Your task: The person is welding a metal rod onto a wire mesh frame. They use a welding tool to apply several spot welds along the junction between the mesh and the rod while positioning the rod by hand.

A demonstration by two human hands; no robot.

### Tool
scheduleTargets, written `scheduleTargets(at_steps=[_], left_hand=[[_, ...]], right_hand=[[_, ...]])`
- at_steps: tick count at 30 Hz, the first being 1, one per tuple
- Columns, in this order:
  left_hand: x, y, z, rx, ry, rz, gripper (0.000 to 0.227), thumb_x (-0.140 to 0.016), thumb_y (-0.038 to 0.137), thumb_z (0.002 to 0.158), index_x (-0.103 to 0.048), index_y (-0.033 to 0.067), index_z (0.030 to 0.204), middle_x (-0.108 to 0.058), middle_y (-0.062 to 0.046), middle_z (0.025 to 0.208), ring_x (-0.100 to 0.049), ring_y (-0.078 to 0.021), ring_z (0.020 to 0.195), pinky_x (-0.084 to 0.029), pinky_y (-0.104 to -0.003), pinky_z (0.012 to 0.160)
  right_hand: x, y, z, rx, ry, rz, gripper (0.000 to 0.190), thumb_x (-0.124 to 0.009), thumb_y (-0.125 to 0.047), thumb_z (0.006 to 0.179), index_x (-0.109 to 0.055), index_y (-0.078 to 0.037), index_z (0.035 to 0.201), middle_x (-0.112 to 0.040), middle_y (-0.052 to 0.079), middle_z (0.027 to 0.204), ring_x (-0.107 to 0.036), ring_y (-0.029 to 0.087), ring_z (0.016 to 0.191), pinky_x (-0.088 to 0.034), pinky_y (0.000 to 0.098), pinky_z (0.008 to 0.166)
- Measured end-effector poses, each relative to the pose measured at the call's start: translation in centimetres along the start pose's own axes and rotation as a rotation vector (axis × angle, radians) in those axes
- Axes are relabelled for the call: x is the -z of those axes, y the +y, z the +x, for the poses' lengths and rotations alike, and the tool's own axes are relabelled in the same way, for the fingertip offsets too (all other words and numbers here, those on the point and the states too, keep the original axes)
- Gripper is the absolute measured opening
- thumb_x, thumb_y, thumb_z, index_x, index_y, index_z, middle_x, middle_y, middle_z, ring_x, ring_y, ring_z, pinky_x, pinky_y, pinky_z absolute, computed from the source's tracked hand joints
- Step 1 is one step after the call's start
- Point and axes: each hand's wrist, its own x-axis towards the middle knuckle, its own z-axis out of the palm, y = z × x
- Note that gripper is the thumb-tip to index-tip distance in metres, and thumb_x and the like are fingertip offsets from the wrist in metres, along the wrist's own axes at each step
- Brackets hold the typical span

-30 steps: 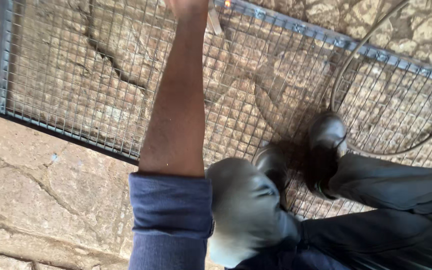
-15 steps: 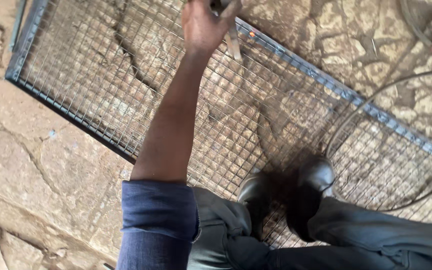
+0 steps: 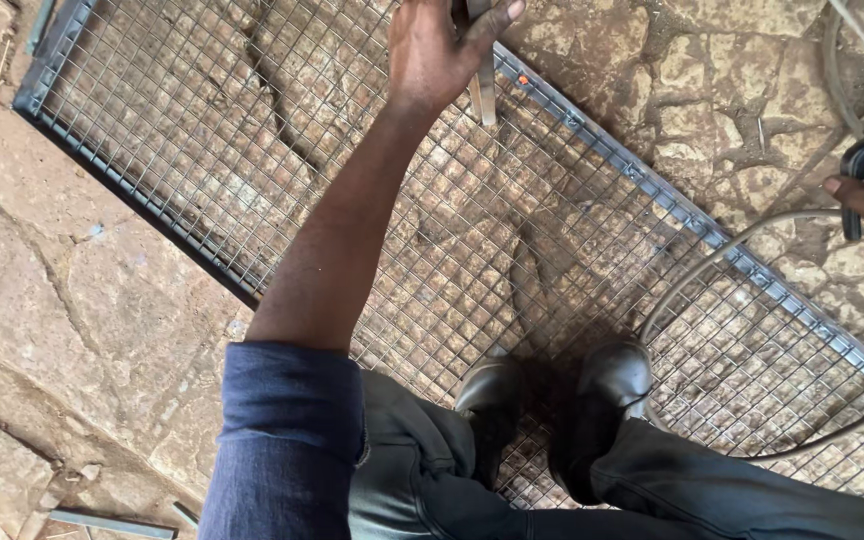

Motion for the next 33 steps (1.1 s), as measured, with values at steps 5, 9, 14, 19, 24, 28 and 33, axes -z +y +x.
scheduleTargets(at_steps=[5, 9, 14, 19, 24, 28, 33], left_hand=[[0.7, 1.3, 0.3, 0.044, -0.014, -0.06, 0.05, -0.076, 0.052, 0.092, -0.065, 0.006, 0.108, -0.07, -0.007, 0.081, -0.076, -0.0197, 0.074, -0.066, -0.045, 0.067], [1.2, 1.7, 0.5, -0.151, 0.138, -0.022, 0.046, -0.082, 0.046, 0.092, -0.067, 0.0031, 0.102, -0.068, -0.009, 0.071, -0.073, -0.0185, 0.067, -0.063, -0.041, 0.06], [-0.1, -3.7, 0.8, 0.255, -0.094, -0.189, 0.022, -0.066, 0.026, 0.096, -0.071, 0.0049, 0.095, -0.07, -0.002, 0.059, -0.073, -0.0053, 0.05, -0.058, -0.024, 0.052], [-1.6, -13.0, 1.9, -0.026, -0.386, 0.7, 0.015, -0.068, 0.018, 0.094, -0.071, 0.0029, 0.093, -0.068, -0.005, 0.057, -0.068, -0.0088, 0.048, -0.056, -0.025, 0.048], [-2.5, -15.9, 0.9, 0.264, -0.252, 0.551, 0.016, -0.067, 0.018, 0.094, -0.071, 0.0027, 0.091, -0.067, -0.005, 0.057, -0.066, -0.0088, 0.046, -0.055, -0.024, 0.046], [-2.4, -16.2, 0.3, 0.344, -0.181, 0.511, 0.016, -0.066, 0.018, 0.095, -0.071, 0.0025, 0.09, -0.066, -0.005, 0.056, -0.064, -0.0088, 0.045, -0.054, -0.024, 0.044], [-2.4, -17.5, 0.1, 0.44, -0.069, 0.433, 0.017, -0.065, 0.017, 0.095, -0.071, 0.0023, 0.089, -0.065, -0.005, 0.055, -0.062, -0.0089, 0.043, -0.052, -0.023, 0.042]], right_hand=[[-0.1, 0.0, -0.3, 0.011, -0.034, -0.06, 0.031, -0.077, -0.031, 0.108, -0.066, -0.002, 0.109, -0.066, 0.015, 0.096, -0.066, 0.026, 0.092, -0.055, 0.0422, 0.085], [0.4, 0.4, -0.8, 0.028, -0.019, -0.094, 0.033, -0.076, -0.031, 0.109, -0.062, -0.003, 0.099, -0.063, 0.012, 0.087, -0.063, 0.023, 0.077, -0.055, 0.0443, 0.077], [1.4, 1.1, -1.5, 0.049, -0.066, -0.175, 0.038, -0.074, -0.034, 0.11, -0.06, -0.003, 0.093, -0.063, 0.014, 0.082, -0.064, 0.025, 0.075, -0.056, 0.0465, 0.073], [0.6, -0.1, -1.3, -0.093, -0.095, -0.183, 0.032, -0.072, -0.036, 0.108, -0.065, -0.007, 0.119, -0.067, 0.02, 0.106, -0.064, 0.033, 0.103, -0.052, 0.0536, 0.085], [1.3, -7.2, -5.0, -0.088, -0.078, -0.141, 0.036, -0.077, -0.031, 0.103, -0.061, -0.003, 0.119, -0.069, 0.018, 0.106, -0.068, 0.029, 0.101, -0.054, 0.051, 0.09], [1.0, -17.4, -8.3, 0.024, -0.011, -0.055, 0.038, -0.078, -0.024, 0.1, -0.056, -0.002, 0.122, -0.07, 0.014, 0.106, -0.07, 0.024, 0.098, -0.058, 0.0456, 0.091], [0.1, -28.3, -9.5, 0.091, -0.126, -0.276, 0.035, -0.067, -0.009, 0.106, -0.059, -0.001, 0.139, -0.071, 0.021, 0.098, -0.071, 0.034, 0.076, -0.06, 0.0454, 0.066]])
